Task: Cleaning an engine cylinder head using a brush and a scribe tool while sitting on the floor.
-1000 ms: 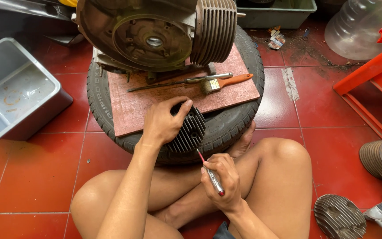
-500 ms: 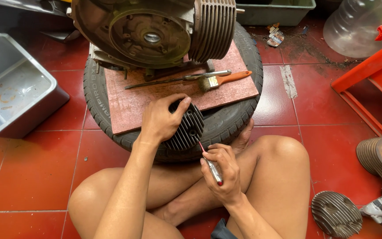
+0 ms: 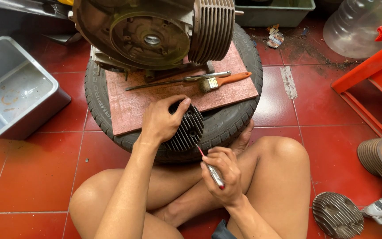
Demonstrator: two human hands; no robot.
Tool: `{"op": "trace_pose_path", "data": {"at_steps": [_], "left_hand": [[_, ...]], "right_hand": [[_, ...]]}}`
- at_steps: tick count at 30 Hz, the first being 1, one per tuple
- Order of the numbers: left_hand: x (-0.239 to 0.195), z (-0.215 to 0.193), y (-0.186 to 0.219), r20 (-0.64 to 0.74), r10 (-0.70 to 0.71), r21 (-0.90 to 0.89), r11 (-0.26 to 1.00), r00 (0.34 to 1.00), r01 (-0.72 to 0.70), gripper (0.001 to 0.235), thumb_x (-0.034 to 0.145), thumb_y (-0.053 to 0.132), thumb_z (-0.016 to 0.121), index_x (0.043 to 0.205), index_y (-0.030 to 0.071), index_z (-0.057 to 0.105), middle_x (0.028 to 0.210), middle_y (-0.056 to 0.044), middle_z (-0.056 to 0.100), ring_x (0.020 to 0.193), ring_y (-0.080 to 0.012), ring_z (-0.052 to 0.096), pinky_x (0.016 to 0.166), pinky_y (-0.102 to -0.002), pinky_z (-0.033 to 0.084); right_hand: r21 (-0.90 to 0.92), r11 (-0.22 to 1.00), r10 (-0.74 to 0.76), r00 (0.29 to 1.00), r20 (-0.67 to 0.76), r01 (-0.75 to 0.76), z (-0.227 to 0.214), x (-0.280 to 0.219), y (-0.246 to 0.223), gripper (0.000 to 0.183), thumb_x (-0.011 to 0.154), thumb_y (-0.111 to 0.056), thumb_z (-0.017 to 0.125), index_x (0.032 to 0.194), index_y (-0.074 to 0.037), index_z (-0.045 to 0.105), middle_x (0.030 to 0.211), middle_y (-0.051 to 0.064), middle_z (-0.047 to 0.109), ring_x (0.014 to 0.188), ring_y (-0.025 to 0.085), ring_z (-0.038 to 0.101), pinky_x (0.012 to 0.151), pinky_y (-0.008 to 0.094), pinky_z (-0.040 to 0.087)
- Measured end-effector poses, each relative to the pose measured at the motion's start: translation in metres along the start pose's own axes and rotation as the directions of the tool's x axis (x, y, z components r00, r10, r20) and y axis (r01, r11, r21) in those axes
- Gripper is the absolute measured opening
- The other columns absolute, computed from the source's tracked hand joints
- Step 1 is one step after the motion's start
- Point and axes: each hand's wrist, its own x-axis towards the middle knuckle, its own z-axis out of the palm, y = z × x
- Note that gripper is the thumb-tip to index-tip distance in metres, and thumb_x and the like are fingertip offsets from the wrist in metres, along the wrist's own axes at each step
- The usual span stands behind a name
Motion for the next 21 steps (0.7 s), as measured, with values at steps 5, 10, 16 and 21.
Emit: {"op": "trace_pose_path", "data": {"at_steps": [5, 10, 16, 21], "left_hand": [[-0.0008, 0.0002, 0.0009, 0.003, -0.009, 0.004, 1.0, 1.0, 0.009, 0.064, 0.09, 0.067, 0.041, 0.121, 0.024, 0.075, 0.12, -0.003, 0.077, 0.116, -0.0308, 0.069, 0.092, -0.046, 0.05], [-0.0015, -0.0024, 0.0025, 0.012, -0.027, 0.003, 1.0, 1.0, 0.027, 0.065, 0.089, 0.068, 0.04, 0.122, 0.024, 0.075, 0.12, -0.003, 0.077, 0.116, -0.0307, 0.069, 0.091, -0.046, 0.05], [-0.0013, -0.0012, 0.0012, 0.005, -0.018, 0.012, 1.0, 1.0, 0.018, 0.066, 0.089, 0.068, 0.039, 0.122, 0.024, 0.075, 0.119, -0.003, 0.077, 0.115, -0.0307, 0.069, 0.09, -0.047, 0.05], [-0.0011, -0.0011, 0.0025, 0.006, -0.004, 0.005, 1.0, 1.0, 0.004, 0.065, 0.09, 0.067, 0.04, 0.123, 0.023, 0.075, 0.122, -0.003, 0.076, 0.117, -0.0298, 0.069, 0.093, -0.046, 0.05]], "right_hand": [[-0.003, 0.999, 0.052, 0.998, 0.025, -0.051, 0.0011, 0.0043, -0.0016, 0.011, 0.089, -0.005, 0.071, 0.1, -0.006, 0.068, 0.091, 0.008, 0.07, 0.099, 0.03, 0.066, 0.094, 0.04, 0.052], [-0.015, 0.998, 0.066, 0.998, 0.018, -0.066, 0.0007, 0.0055, -0.0042, 0.008, 0.089, -0.007, 0.07, 0.096, -0.007, 0.068, 0.087, 0.007, 0.07, 0.094, 0.028, 0.065, 0.092, 0.04, 0.05], [-0.025, 0.997, 0.08, 0.997, 0.017, -0.079, -0.0022, 0.0063, -0.0015, 0.008, 0.084, -0.007, 0.069, 0.088, -0.008, 0.062, 0.078, 0.004, 0.068, 0.091, 0.025, 0.068, 0.086, 0.041, 0.044], [0.017, 0.994, 0.109, 0.993, 0.048, -0.11, 0.0041, 0.0015, 0.0013, 0.013, 0.088, -0.011, 0.07, 0.101, -0.007, 0.067, 0.092, 0.009, 0.071, 0.098, 0.028, 0.068, 0.09, 0.04, 0.048]]}}
